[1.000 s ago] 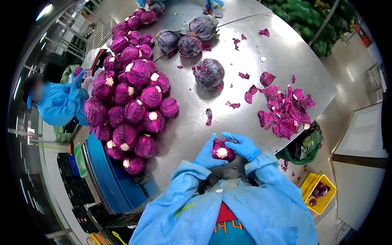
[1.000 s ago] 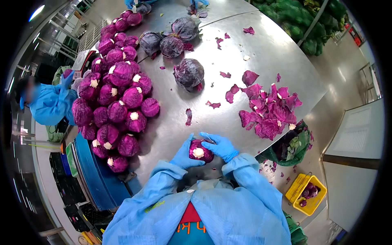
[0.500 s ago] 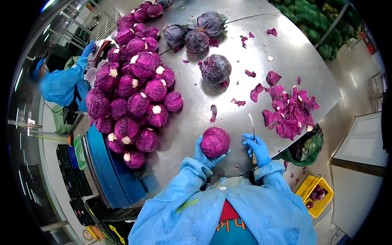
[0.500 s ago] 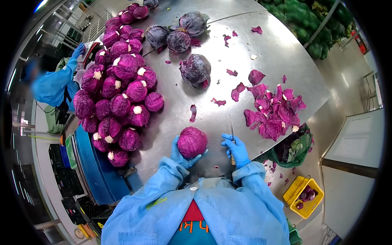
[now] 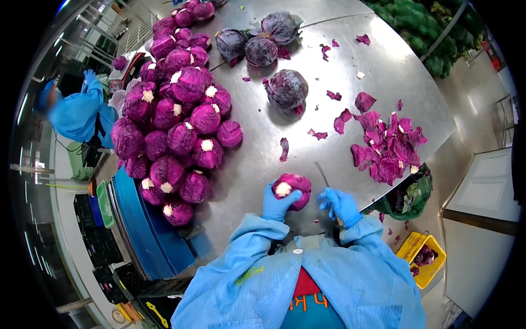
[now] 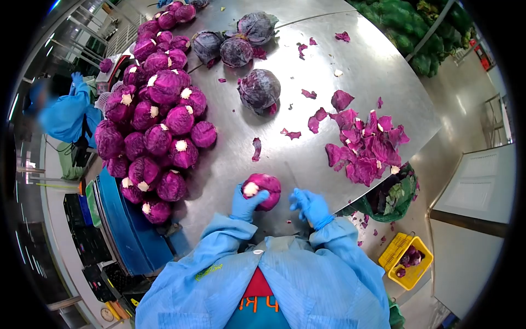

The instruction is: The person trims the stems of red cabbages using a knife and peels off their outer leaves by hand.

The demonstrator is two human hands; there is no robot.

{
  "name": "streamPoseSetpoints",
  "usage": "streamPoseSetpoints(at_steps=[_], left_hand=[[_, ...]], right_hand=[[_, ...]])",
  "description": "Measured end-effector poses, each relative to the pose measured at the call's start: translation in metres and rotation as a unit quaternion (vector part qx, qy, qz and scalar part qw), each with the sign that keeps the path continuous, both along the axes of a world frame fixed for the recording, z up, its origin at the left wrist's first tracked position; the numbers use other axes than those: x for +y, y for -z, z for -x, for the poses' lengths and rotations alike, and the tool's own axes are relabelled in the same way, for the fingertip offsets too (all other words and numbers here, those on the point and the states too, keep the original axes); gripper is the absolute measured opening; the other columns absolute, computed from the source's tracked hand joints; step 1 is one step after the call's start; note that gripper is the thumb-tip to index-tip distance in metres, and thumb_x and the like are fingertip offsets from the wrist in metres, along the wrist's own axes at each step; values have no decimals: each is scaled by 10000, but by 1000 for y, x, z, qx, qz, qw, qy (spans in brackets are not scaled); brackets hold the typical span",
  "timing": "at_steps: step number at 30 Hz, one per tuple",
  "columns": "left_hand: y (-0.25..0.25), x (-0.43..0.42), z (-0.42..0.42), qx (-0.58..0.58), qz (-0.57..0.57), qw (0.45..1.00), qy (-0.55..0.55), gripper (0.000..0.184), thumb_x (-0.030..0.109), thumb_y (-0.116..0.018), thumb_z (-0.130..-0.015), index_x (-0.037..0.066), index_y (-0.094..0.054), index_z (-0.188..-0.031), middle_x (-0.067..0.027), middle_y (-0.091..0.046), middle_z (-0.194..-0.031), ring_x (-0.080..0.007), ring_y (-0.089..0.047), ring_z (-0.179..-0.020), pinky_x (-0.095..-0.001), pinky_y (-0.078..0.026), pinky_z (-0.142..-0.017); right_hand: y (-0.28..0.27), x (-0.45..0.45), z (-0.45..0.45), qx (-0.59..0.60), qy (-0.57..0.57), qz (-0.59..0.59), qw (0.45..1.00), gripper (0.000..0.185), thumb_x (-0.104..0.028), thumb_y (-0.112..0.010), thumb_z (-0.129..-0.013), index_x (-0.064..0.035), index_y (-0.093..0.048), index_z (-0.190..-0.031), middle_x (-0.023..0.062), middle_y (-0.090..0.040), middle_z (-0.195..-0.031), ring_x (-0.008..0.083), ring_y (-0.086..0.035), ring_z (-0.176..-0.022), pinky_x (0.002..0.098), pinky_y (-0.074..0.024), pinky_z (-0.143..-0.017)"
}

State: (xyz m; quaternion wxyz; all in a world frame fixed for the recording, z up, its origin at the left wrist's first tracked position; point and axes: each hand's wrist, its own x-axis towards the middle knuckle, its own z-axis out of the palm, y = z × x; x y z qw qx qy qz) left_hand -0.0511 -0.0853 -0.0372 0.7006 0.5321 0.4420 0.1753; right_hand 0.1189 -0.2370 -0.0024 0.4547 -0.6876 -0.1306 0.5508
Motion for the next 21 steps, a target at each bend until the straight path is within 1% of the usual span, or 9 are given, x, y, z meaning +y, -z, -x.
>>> streamPoseSetpoints(at_steps=[1,3,4,6,11,13,16,19,21], left_hand=[[3,-6,-2,33,-69,997,12,863,283,-892,-569,5,-432,-1244,-169,-489,-1218,-272,-529,-1086,-399,-484,-868],[-4,-21,-3,104,-245,964,18,893,295,-908,-542,2,-413,-1224,-161,-448,-1202,-257,-514,-1078,-380,-470,-896],[-7,-27,-5,138,-330,933,21,908,302,-917,-528,1,-404,-1215,-157,-428,-1193,-249,-507,-1075,-371,-464,-910],[-8,-31,-8,139,-324,935,28,969,337,-922,-490,9,-382,-1226,-157,-406,-1165,-278,-483,-1073,-390,-415,-954],[-10,-28,-16,194,-371,906,70,992,409,-910,-480,8,-388,-1222,-173,-408,-1164,-314,-460,-1072,-428,-377,-958],[-7,-26,-17,196,-351,912,76,998,432,-903,-481,5,-390,-1222,-178,-407,-1167,-319,-453,-1081,-438,-374,-956],[-11,-23,-19,220,-320,918,76,1008,448,-897,-483,-7,-390,-1226,-190,-403,-1174,-326,-449,-1085,-439,-372,-960],[-13,-15,-22,247,-272,926,86,1038,453,-899,-478,-22,-378,-1239,-199,-398,-1179,-330,-456,-1082,-427,-376,-970],[-13,-7,-24,253,-223,935,108,1080,450,-904,-469,-38,-352,-1258,-217,-372,-1231,-320,-455,-1133,-399,-377,-1006]], right_hand=[[-3,0,6,-19,-22,19,999,392,-399,-490,-969,-48,-651,-1034,61,-663,-768,105,-546,-510,241,-441,-467],[-5,-1,20,-100,-52,19,993,458,-426,-469,-973,-37,-654,-820,59,-645,-672,125,-549,-505,267,-450,-483],[-2,-2,22,-154,-69,-7,986,453,-423,-474,-972,-36,-654,-821,61,-645,-675,128,-562,-526,272,-459,-506],[7,-3,27,-258,-101,-58,959,444,-415,-483,-970,-34,-654,-821,66,-645,-681,134,-588,-568,282,-476,-553],[4,8,21,-253,-104,-60,960,411,-426,-536,-939,-56,-660,-811,102,-631,-702,207,-601,-614,333,-478,-594],[-1,9,19,-324,-146,-86,931,433,-471,-532,-923,-70,-666,-827,140,-619,-721,297,-599,-629,383,-475,-601],[5,7,18,-295,-106,-89,946,424,-476,-550,-909,-76,-658,-817,147,-617,-730,328,-594,-626,392,-471,-585],[4,16,11,-384,-93,-48,917,426,-480,-554,-906,-79,-639,-791,143,-613,-714,348,-591,-624,409,-467,-578],[3,20,6,-337,-98,-49,935,428,-486,-548,-906,-86,-627,-775,138,-612,-704,351,-596,-635,424,-468,-586]])
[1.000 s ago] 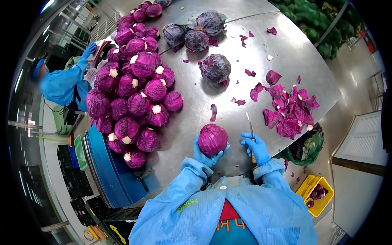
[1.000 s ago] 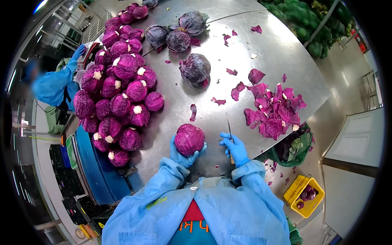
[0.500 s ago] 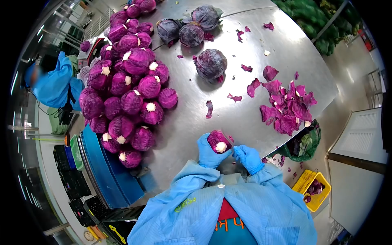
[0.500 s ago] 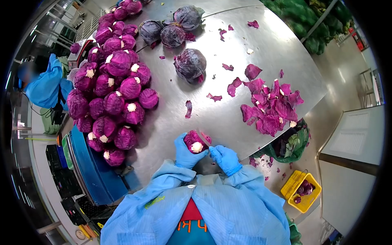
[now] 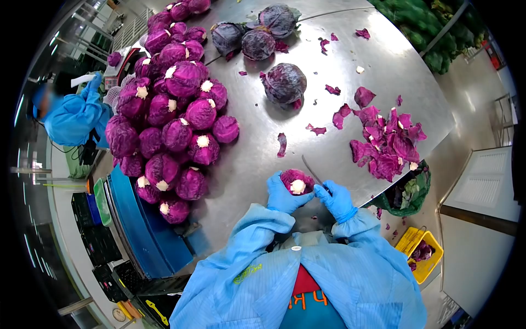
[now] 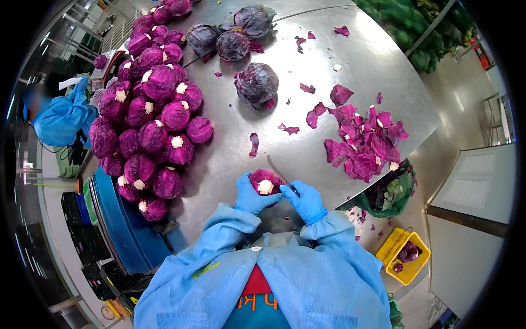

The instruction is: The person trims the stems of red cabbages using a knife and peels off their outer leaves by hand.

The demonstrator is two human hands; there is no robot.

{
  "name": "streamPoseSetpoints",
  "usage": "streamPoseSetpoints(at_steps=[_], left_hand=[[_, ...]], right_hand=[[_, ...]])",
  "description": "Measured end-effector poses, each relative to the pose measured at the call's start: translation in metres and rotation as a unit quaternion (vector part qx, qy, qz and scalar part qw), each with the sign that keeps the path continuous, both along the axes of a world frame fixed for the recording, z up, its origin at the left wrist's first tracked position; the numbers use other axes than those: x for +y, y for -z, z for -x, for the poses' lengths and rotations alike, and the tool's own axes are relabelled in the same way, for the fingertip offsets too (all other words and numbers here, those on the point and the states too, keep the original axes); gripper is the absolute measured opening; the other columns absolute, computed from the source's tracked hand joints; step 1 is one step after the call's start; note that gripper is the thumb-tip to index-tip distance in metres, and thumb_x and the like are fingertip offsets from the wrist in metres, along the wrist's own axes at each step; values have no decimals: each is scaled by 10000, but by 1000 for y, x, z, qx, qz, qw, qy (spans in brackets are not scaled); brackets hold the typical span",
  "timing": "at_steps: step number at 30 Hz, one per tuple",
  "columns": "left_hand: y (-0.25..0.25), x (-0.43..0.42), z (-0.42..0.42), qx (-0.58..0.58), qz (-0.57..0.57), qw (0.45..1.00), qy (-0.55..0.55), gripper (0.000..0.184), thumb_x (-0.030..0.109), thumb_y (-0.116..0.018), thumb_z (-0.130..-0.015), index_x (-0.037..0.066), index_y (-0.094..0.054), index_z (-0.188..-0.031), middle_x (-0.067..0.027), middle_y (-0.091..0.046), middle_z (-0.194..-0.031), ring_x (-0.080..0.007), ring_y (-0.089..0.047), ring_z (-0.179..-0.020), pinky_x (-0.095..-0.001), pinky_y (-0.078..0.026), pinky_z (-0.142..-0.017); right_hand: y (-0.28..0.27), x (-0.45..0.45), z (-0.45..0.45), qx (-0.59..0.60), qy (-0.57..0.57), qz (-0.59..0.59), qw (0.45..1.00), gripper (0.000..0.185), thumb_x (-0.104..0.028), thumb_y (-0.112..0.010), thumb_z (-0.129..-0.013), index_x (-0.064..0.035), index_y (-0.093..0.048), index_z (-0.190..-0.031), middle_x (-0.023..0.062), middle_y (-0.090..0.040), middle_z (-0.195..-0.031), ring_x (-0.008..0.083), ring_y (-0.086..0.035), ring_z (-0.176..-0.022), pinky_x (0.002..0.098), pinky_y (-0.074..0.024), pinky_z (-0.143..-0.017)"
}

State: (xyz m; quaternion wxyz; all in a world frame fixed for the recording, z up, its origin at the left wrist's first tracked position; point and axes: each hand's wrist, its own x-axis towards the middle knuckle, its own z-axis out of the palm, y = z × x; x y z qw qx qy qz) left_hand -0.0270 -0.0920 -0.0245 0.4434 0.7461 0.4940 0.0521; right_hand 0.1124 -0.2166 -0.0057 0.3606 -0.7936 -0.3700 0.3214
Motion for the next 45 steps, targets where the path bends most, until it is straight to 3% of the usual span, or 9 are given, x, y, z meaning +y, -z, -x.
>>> streamPoseSetpoints(at_steps=[6,15,19,25,34,40,42,43,45], left_hand=[[34,-2,5,-41,12,999,-8,1081,391,-912,-462,-21,-328,-1273,-170,-471,-1217,-247,-526,-1104,-385,-362,-1051],[5,6,-10,-89,23,996,8,753,331,-906,-446,16,-513,-1007,-148,-604,-999,-238,-625,-913,-389,-523,-755],[7,-3,-13,-15,-73,997,-18,743,333,-900,-449,23,-530,-1013,-153,-628,-977,-261,-647,-886,-383,-535,-762],[8,0,-22,7,-29,1000,-8,724,338,-887,-487,32,-545,-1046,-148,-662,-963,-250,-669,-871,-373,-547,-774],[-13,6,-25,8,-48,999,16,559,302,-862,-517,26,-633,-946,-111,-682,-921,-201,-673,-831,-351,-551,-745],[-1,13,-20,-106,-67,988,88,389,253,-824,-547,72,-696,-866,-101,-690,-841,-204,-665,-763,-345,-544,-720],[16,4,-12,-109,-101,985,85,372,283,-803,-563,97,-693,-866,-102,-684,-824,-247,-662,-763,-366,-535,-723],[26,2,-12,-111,-117,983,86,364,298,-793,-570,110,-692,-866,-103,-681,-815,-268,-661,-764,-377,-530,-725],[-5,0,-18,18,-204,977,64,450,381,-790,-564,127,-689,-921,-109,-682,-830,-290,-663,-780,-400,-530,-736]], right_hand=[[0,-3,4,-25,-80,33,996,448,-515,-512,-913,-108,-622,-759,138,-613,-680,346,-610,-651,444,-480,-601],[34,10,-25,140,-173,56,973,478,-518,-498,-923,-93,-659,-773,88,-652,-661,243,-638,-608,359,-506,-614],[35,17,-33,125,-198,58,970,533,-546,-461,-931,-89,-672,-757,78,-655,-636,213,-643,-591,345,-515,-612],[7,28,-18,122,-112,179,970,572,-539,-441,-945,-62,-676,-732,83,-651,-634,203,-621,-583,333,-505,-624],[51,21,0,-198,-53,19,979,520,-538,-466,-922,-73,-592,-726,157,-605,-663,369,-593,-602,444,-478,-574],[32,11,4,127,9,10,992,411,-371,-534,-951,-26,-604,-739,125,-594,-619,200,-579,-549,340,-467,-540],[29,11,3,-45,10,-19,999,351,-366,-686,-846,-18,-639,-829,64,-574,-610,141,-549,-570,324,-462,-551],[10,17,1,26,53,-31,998,436,-450,-723,-792,-52,-666,-962,94,-600,-718,228,-548,-625,360,-467,-605],[-17,34,-12,-69,-35,-24,997,510,-438,-709,-810,-84,-630,-1169,112,-629,-884,233,-589,-771,347,-480,-714]])
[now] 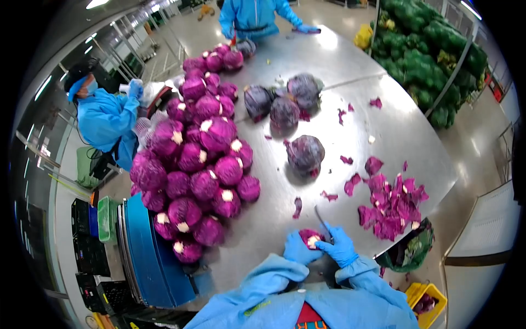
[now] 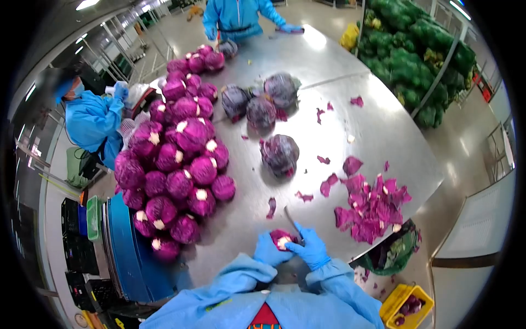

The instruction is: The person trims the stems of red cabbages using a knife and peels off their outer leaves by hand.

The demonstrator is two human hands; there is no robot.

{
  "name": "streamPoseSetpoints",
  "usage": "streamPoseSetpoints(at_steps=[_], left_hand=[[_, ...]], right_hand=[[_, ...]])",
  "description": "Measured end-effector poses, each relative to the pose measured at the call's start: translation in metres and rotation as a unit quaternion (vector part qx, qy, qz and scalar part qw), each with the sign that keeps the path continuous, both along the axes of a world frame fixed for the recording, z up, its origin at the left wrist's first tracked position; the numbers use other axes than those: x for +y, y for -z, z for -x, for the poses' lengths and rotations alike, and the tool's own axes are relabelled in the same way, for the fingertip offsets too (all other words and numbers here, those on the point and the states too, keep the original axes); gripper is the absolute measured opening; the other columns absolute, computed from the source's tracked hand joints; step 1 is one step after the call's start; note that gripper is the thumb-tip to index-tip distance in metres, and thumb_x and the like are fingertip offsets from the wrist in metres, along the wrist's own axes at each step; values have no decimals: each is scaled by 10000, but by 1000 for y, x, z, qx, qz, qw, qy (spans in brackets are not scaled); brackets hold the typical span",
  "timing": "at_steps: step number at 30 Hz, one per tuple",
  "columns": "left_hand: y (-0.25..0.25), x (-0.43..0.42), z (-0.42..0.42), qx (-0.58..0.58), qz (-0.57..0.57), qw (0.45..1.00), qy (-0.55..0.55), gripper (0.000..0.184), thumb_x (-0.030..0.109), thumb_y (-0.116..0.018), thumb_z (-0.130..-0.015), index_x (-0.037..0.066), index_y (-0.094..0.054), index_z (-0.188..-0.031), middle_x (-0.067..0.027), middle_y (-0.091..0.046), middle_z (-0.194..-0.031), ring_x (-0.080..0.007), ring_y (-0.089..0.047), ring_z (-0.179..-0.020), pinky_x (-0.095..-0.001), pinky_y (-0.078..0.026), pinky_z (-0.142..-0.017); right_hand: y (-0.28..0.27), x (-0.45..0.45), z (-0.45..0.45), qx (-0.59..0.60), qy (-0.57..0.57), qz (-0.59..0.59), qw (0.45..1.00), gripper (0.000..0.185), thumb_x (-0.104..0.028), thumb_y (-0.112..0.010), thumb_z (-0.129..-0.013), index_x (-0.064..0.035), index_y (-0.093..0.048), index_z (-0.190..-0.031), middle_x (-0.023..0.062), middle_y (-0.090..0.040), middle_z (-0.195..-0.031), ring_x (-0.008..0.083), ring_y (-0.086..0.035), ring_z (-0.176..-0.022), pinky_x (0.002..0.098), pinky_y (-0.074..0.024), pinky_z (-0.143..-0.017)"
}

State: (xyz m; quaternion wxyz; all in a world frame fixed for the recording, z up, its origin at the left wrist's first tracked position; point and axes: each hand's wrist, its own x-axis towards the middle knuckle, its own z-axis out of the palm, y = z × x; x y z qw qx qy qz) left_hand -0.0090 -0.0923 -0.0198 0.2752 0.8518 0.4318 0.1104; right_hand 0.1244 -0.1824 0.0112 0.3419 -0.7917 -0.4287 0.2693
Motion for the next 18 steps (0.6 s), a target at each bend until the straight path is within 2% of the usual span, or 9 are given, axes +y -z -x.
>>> streamPoseSetpoints(at_steps=[1,3,6,8,13,15,16,17,18], left_hand=[[12,4,2,43,122,992,5,638,442,-793,-565,143,-599,-1094,-151,-566,-1030,-341,-556,-972,-453,-469,-849],[21,10,1,91,240,966,25,856,511,-798,-564,137,-496,-1272,-192,-448,-1232,-390,-451,-1161,-506,-408,-962],[7,8,-3,115,211,969,49,904,524,-804,-563,86,-468,-1279,-191,-442,-1236,-381,-454,-1154,-503,-404,-966],[-7,3,-6,144,172,974,34,903,522,-806,-566,68,-468,-1270,-192,-445,-1236,-376,-456,-1147,-500,-401,-969],[-36,6,-7,169,206,963,35,958,505,-809,-585,101,-383,-1341,-177,-450,-1254,-377,-437,-1187,-506,-395,-981],[-29,14,-9,189,238,952,24,962,498,-810,-588,114,-372,-1354,-156,-455,-1270,-384,-418,-1216,-533,-389,-981],[-33,13,-14,194,200,960,39,939,501,-797,-603,121,-381,-1354,-144,-454,-1284,-383,-408,-1228,-546,-385,-978],[-35,7,-20,199,164,965,54,916,504,-784,-618,128,-389,-1354,-132,-454,-1298,-382,-398,-1241,-559,-382,-974],[-38,0,-26,205,131,968,68,893,506,-772,-633,136,-398,-1354,-120,-453,-1311,-380,-388,-1254,-572,-378,-971]], right_hand=[[4,4,-8,34,-36,6,999,510,-420,-705,-817,-104,-613,-1207,122,-632,-940,236,-598,-823,346,-483,-749],[16,8,-22,103,-109,30,988,525,-385,-697,-832,-144,-579,-1284,142,-637,-1054,242,-617,-926,346,-489,-819],[15,11,-29,100,-142,68,982,474,-355,-670,-859,-147,-584,-1276,129,-641,-1086,253,-623,-985,350,-483,-875],[17,17,-28,122,-121,82,982,496,-384,-720,-808,-126,-624,-1221,133,-662,-1057,224,-632,-946,333,-487,-867],[19,32,-37,222,-114,145,957,548,-415,-771,-740,-96,-652,-1169,140,-688,-985,195,-637,-874,327,-491,-831],[4,31,-34,162,-147,159,963,527,-433,-748,-747,-97,-662,-1144,147,-690,-955,216,-647,-846,334,-497,-798],[-2,31,-34,130,-163,169,963,518,-443,-737,-750,-98,-667,-1131,150,-691,-939,226,-651,-832,338,-500,-781],[7,29,-30,35,-179,167,969,454,-469,-683,-760,-97,-688,-1020,167,-684,-892,303,-660,-793,382,-507,-727],[5,29,-26,8,-179,174,968,430,-465,-665,-762,-96,-685,-984,170,-680,-886,326,-653,-794,399,-507,-721]])
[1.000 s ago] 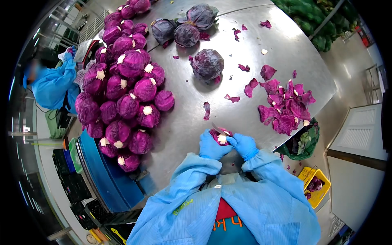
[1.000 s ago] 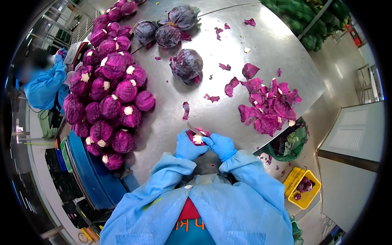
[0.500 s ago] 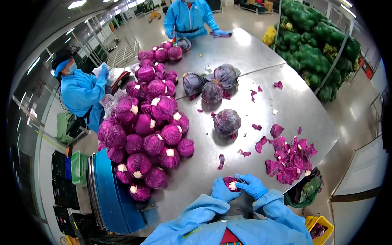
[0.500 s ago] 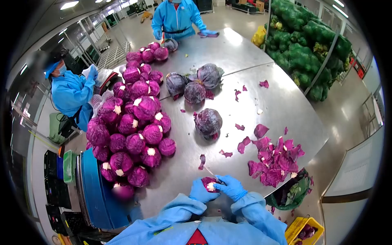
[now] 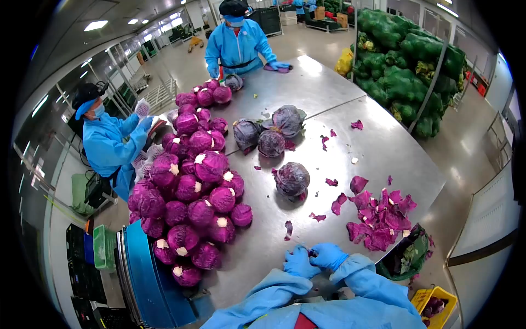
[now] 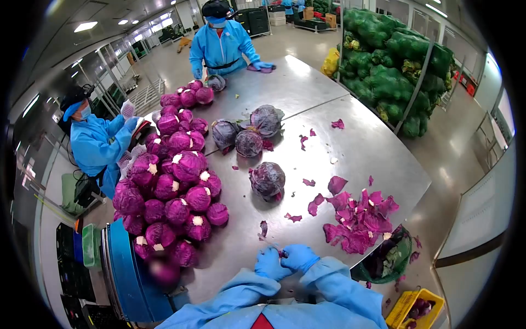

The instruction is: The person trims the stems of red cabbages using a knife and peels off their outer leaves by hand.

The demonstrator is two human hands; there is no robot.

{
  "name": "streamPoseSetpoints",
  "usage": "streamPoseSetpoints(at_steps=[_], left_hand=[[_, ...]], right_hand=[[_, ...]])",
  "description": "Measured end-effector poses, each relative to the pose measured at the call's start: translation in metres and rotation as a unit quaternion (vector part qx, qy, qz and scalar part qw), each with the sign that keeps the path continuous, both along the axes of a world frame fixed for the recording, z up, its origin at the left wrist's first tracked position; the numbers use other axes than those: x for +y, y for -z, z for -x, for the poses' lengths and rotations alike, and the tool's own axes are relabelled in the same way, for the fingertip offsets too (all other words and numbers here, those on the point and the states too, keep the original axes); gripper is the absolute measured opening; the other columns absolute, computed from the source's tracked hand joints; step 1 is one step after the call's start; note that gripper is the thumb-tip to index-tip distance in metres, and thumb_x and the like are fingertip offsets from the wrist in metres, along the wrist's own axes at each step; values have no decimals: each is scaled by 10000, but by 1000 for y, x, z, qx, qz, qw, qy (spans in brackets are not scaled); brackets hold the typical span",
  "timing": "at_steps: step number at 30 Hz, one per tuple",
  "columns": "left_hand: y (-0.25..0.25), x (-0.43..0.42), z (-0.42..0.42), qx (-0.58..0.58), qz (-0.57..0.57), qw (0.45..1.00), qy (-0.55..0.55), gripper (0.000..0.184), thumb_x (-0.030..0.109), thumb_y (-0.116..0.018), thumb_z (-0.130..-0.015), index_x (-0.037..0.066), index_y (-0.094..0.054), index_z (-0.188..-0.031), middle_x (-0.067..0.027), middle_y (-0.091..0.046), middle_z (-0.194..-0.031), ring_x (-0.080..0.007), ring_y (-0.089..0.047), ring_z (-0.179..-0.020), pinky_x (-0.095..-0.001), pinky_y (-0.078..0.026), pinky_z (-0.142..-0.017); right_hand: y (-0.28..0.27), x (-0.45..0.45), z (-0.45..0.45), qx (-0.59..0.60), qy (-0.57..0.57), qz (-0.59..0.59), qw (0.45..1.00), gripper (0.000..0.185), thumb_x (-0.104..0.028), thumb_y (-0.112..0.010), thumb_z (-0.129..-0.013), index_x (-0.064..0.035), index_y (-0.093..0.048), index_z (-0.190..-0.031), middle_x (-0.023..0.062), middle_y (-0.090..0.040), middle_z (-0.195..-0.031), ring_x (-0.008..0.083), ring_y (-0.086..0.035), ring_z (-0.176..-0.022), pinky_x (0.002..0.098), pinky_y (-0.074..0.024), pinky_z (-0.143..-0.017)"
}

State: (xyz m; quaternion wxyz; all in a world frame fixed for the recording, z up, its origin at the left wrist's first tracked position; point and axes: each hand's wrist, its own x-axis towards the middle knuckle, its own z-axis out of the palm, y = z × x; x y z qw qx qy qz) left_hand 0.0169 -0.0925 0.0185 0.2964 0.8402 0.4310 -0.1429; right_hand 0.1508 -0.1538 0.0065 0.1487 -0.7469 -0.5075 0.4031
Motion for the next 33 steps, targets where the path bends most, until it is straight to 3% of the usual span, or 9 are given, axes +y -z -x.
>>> streamPoseSetpoints(at_steps=[7,13,17,20,27,29,30,31,33], left_hand=[[12,-6,-21,82,-95,992,28,488,417,-632,-791,155,-585,-1201,-29,-526,-1265,-340,-395,-1257,-524,-409,-934],[9,-11,-22,83,-123,988,41,526,425,-679,-735,139,-563,-1161,-76,-537,-1208,-329,-467,-1161,-467,-453,-895],[16,-20,8,-108,-178,977,53,724,474,-772,-605,153,-514,-1200,-68,-507,-1243,-315,-447,-1154,-453,-422,-924],[25,-16,37,-279,-177,943,43,774,356,-845,-561,93,-514,-1209,-148,-499,-1266,-349,-470,-1166,-460,-392,-987],[47,16,76,-403,-67,912,-38,858,342,-879,-552,98,-492,-1278,-169,-484,-1300,-349,-461,-1206,-439,-397,-1022],[43,17,76,-383,-83,920,-7,863,350,-880,-549,101,-495,-1280,-176,-487,-1297,-352,-467,-1202,-440,-402,-1017],[42,17,76,-372,-91,924,7,866,354,-881,-548,102,-496,-1282,-180,-488,-1295,-354,-470,-1199,-441,-405,-1015],[46,17,78,-384,-79,920,-8,868,377,-883,-544,103,-502,-1275,-183,-498,-1281,-363,-477,-1193,-447,-408,-1010],[55,17,84,-415,-49,908,0,864,390,-883,-543,102,-507,-1265,-186,-501,-1277,-368,-477,-1194,-450,-408,-1009]], right_hand=[[11,-5,6,-43,44,6,998,314,-390,-604,-763,-97,-676,-848,179,-664,-842,379,-633,-797,457,-503,-720],[14,-11,3,-67,51,-56,995,280,-341,-590,-767,-93,-701,-835,181,-663,-806,382,-635,-765,463,-506,-716],[53,-29,-31,-83,138,-33,986,267,-307,-598,-762,-76,-702,-844,190,-662,-826,382,-638,-776,460,-513,-728],[96,-61,-59,-130,227,-76,962,255,-279,-602,-756,-73,-697,-871,192,-663,-859,375,-639,-798,462,-508,-747],[29,-92,-95,-320,317,-162,878,439,-130,-613,-870,-180,-543,-1300,89,-583,-828,226,-615,-711,329,-506,-649],[46,-78,-68,-107,321,-305,890,301,-133,-642,-878,-145,-641,-1179,55,-620,-843,150,-617,-723,285,-503,-658],[23,-63,-45,84,328,-201,919,268,-165,-665,-866,-127,-666,-1131,57,-652,-879,150,-628,-754,280,-509,-692],[45,-53,-29,57,279,-173,943,295,-215,-693,-846,-136,-677,-1130,67,-679,-948,155,-630,-774,281,-511,-716],[43,-25,0,265,244,-116,926,338,-187,-713,-845,-76,-663,-1160,38,-686,-1067,116,-615,-953,270,-495,-831]])
